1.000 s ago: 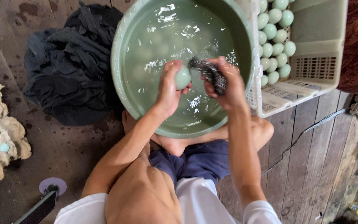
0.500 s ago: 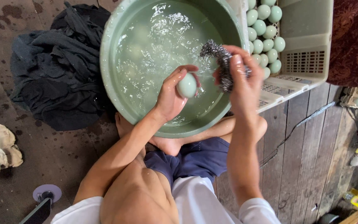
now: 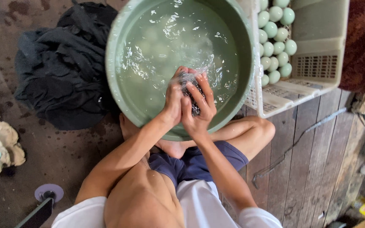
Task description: Scrubbing duck eggs with steel wool in a basin of water to clean them.
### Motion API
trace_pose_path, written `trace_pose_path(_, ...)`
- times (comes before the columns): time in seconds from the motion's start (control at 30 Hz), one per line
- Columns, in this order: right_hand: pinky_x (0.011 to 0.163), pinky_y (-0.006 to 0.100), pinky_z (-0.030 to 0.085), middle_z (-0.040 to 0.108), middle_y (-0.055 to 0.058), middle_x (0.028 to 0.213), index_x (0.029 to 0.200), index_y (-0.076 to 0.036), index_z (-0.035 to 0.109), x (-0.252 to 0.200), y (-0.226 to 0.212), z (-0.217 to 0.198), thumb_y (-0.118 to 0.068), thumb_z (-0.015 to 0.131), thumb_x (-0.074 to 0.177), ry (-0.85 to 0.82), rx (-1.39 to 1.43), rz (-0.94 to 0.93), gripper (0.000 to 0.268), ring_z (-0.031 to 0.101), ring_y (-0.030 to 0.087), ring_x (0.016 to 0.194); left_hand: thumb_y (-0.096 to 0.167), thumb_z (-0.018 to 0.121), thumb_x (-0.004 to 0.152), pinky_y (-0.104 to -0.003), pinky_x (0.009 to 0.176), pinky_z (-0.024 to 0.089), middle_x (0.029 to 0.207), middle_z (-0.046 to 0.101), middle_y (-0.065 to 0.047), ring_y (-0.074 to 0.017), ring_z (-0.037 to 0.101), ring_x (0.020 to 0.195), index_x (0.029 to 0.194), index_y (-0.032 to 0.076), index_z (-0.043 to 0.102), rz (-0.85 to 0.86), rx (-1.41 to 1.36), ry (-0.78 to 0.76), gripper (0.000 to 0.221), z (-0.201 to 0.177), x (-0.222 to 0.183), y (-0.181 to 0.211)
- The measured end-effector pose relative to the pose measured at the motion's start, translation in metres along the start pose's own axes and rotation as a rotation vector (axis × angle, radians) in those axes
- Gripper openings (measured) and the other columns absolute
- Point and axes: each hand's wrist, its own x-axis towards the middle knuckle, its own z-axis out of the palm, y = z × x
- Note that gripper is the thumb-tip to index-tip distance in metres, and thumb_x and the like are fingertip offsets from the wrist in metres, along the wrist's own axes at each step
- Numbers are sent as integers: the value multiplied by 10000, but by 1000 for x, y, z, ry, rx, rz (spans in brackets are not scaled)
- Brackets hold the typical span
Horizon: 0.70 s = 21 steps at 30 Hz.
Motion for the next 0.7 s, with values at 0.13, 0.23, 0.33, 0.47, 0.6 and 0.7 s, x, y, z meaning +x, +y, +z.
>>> trace_pose_path(0.13,1138,480,466,709,181,1268,1126,-25,757,26,2,10,-132,625,1033,80,138,257,193,624,336,1276,314,559,971,-378,827,539,929,651,-91,-225,624,931,1010,62,655,-212,-109,320,272,-4,-6,4)
trace_pose_path(0.23,1058,496,511,702,177,1290,1169,-45,732,24,-10,17,-133,620,1009,55,-59,117,214,637,375,1257,209,584,957,-469,787,492,906,659,-253,-346,668,927,1001,1,646,35,437,138,222,-6,14,30)
trace_pose_path(0.33,916,455,576,751,132,1190,1077,-71,777,19,2,21,-115,691,966,65,-88,37,147,708,356,1136,369,499,968,-317,751,488,824,636,-22,-168,611,848,850,134,663,-199,-71,265,310,-8,5,13)
trace_pose_path(0.47,984,445,564,786,104,1054,1000,-94,795,26,-24,21,-174,654,1000,56,69,138,162,732,310,1099,311,484,955,-372,765,506,926,625,-147,-242,612,892,939,18,661,-116,-48,242,343,-32,14,-27)
trace_pose_path(0.6,1005,490,555,775,139,1030,1038,-33,768,37,15,26,-32,598,1003,85,225,188,174,748,324,1033,236,658,855,-330,597,567,827,722,-90,-209,682,655,932,51,707,-158,-291,414,207,-32,27,-38)
trace_pose_path(0.7,973,406,575,776,61,1085,1086,-104,779,37,14,11,-87,658,985,0,119,274,159,753,258,1070,279,742,797,-326,612,571,821,726,-47,-182,700,702,913,109,711,-177,-236,536,208,-25,25,-20)
